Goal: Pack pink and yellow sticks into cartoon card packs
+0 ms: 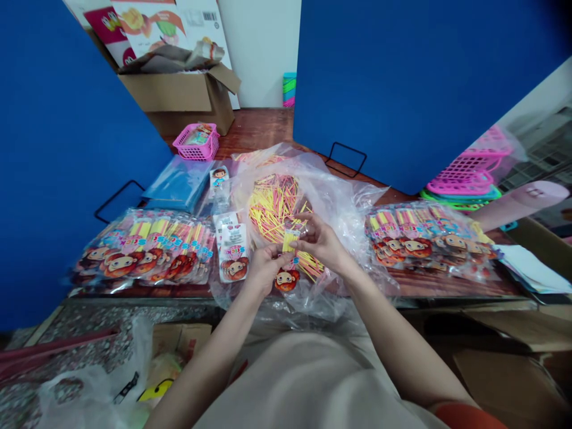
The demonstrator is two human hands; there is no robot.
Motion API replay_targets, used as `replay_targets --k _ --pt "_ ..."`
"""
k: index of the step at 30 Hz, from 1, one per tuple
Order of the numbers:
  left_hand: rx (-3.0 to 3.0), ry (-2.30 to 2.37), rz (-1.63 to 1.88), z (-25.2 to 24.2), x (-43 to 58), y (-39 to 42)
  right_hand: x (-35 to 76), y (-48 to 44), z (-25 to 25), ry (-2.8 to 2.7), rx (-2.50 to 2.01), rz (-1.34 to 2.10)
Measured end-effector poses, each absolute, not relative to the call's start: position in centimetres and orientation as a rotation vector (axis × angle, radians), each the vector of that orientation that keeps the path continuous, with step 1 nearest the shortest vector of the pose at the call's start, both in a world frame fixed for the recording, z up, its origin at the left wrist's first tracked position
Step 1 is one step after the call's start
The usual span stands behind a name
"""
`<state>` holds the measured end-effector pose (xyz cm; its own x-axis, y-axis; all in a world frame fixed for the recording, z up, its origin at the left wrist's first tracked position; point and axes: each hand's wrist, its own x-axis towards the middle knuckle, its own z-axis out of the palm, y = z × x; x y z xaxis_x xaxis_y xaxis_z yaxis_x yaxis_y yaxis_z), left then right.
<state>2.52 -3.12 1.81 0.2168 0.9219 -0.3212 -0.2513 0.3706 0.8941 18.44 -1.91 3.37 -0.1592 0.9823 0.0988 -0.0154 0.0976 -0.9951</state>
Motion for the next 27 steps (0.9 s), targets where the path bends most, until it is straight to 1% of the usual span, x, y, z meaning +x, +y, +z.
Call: replay_targets --k 6,13,16,21,25,27 --pt "0.821 1.045 0.985 1.7 2.8 -3.1 18.0 -2.2 2.8 -1.236 -1.059 1.299" --pt "0.887 1.061 0.928 1.5 2.4 -3.3 18.1 -2.0 2.7 -1.106 -1.071 1.459" --pt "0.929 1.103 0.956 1.1 2.2 -3.3 18.1 -1.8 2.8 -1.172 -1.101 1.389" --pt "0.867 1.08 0.982 1.4 2.6 -3.2 17.9 -1.6 3.1 -1.311 -1.173 1.131" --pt "0.895 1.048 1.006 2.1 2.7 -2.9 17.8 -1.7 2.8 -1.125 -1.1 1.377" --pt "0.902 1.022 1.008 2.1 2.5 -2.8 17.8 -1.7 2.3 -1.088 -1.07 1.434"
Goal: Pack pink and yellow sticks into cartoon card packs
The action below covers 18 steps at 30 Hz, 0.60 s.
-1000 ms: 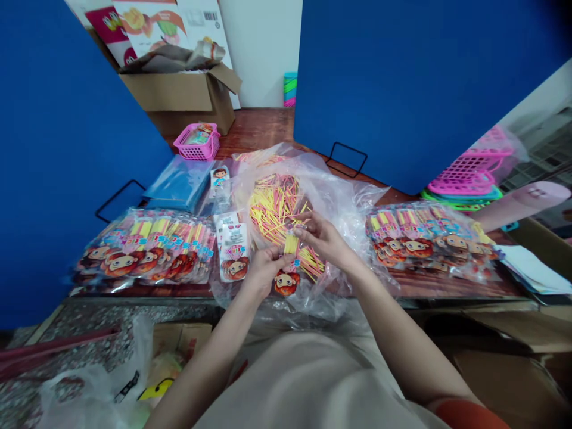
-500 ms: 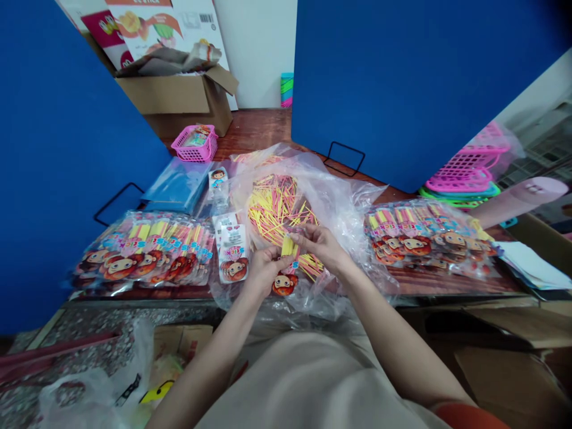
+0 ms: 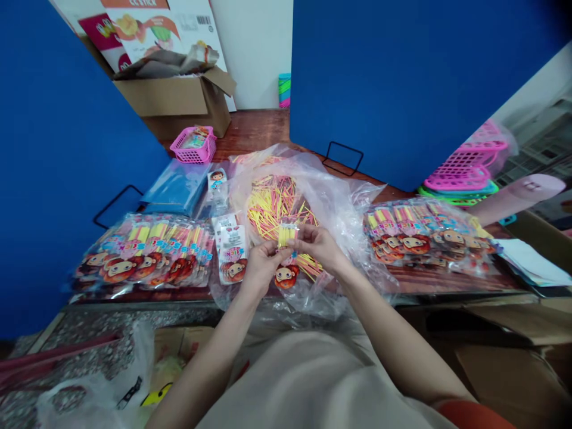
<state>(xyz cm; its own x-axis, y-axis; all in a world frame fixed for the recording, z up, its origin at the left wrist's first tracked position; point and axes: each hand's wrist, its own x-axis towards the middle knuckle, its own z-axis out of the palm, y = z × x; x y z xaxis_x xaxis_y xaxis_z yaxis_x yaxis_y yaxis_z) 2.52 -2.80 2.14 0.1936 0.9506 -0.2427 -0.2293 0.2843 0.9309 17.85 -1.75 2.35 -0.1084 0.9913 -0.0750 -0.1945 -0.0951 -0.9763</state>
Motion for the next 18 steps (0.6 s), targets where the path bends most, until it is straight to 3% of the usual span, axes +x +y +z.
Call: replay_targets --k 18 --pt "0.79 1.024 0.989 2.0 2.0 -3.3 18.1 -2.5 0.9 -0.911 -0.973 1.563"
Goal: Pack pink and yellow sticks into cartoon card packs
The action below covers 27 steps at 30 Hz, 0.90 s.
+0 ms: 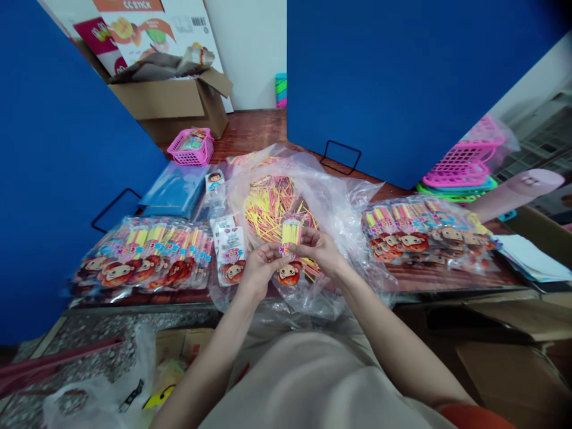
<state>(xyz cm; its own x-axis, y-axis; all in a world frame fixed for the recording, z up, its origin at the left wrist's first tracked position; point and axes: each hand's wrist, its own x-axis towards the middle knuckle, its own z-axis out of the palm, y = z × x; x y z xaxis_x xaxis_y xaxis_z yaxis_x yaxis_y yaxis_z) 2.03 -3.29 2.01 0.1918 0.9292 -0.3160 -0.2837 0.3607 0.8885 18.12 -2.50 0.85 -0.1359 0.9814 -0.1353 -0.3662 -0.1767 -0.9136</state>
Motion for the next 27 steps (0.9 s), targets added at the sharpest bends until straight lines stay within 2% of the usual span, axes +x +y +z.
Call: replay_targets --k 12,27 --pt "0.758 1.102 1.069 2.6 2.4 -2.9 17.6 -3.1 1.1 -1.023 -0.939 1.565" --pt "0.809 0.994 1.015 3.1 2.2 -3.4 17.6 -3.5 2.0 -1.023 -0.991 1.356"
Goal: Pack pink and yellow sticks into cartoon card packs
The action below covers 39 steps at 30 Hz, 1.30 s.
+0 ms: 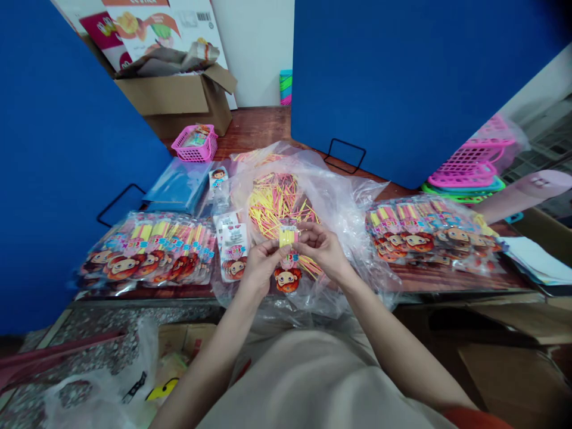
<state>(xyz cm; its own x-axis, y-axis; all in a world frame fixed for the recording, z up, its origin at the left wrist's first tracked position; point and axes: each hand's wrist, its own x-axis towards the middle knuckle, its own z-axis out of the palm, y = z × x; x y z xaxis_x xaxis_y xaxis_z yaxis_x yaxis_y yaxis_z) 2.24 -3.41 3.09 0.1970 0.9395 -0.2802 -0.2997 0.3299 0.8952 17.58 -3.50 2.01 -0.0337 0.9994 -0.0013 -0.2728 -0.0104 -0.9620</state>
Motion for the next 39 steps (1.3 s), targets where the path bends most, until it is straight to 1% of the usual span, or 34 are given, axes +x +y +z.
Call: replay_targets --k 12,25,39 --pt "0.884 0.987 1.034 3.0 1.9 -3.4 17.4 -3.6 2.4 -1.058 -0.949 1.278" --pt "0.901 0.954 0.963 3.2 2.0 -3.8 17.1 -4.1 3.1 -1.134 -0.981 1.176" --pt "0.901 0.946 0.945 3.2 1.9 -3.8 17.1 -4.3 3.2 -1.121 -0.973 1.225"
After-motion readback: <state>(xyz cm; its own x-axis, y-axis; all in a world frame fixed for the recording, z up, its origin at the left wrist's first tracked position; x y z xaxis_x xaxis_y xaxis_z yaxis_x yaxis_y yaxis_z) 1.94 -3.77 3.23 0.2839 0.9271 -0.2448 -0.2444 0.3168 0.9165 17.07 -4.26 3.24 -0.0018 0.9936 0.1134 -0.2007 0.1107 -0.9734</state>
